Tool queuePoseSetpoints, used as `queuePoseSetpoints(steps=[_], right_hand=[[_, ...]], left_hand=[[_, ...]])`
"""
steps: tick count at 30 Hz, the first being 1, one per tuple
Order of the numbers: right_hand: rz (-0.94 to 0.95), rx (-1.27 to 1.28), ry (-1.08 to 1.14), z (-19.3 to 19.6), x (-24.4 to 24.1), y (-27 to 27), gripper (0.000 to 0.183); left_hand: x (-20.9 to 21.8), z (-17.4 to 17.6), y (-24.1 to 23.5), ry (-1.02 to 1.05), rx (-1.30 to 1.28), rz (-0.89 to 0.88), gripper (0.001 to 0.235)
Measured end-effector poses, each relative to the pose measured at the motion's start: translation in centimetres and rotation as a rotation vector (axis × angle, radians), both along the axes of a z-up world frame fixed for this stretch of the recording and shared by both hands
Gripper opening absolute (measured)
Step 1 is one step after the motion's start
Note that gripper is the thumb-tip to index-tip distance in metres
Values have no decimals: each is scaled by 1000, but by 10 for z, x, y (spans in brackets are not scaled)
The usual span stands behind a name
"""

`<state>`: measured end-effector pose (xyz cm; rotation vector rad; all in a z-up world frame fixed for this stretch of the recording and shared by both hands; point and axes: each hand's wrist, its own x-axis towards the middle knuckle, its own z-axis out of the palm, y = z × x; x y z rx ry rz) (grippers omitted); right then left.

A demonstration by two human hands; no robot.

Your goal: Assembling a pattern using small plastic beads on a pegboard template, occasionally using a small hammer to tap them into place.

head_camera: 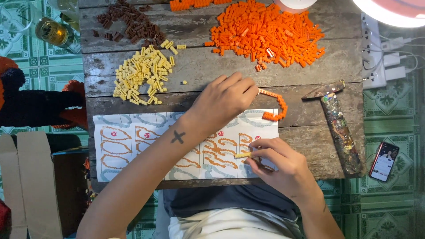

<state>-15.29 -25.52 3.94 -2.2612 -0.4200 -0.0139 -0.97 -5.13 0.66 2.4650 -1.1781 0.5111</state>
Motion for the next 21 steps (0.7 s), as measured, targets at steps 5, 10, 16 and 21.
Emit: queuePoseSetpoints(steps=[5, 10, 16, 21], right_hand=[[115, -76, -100, 4, 3, 10, 29], [177, -148, -170, 6, 1, 14, 32], [56, -38, -208, 14, 0, 5, 24], [-39, -67, -194, 17, 5, -10, 22]], left_hand=[[-16, 36, 20, 76, -65, 17, 10], [-55, 52, 37, 214, -95, 81, 8], [-109, 33, 34, 463, -231, 265, 22], [-126, 26, 27, 396, -190, 342, 31]])
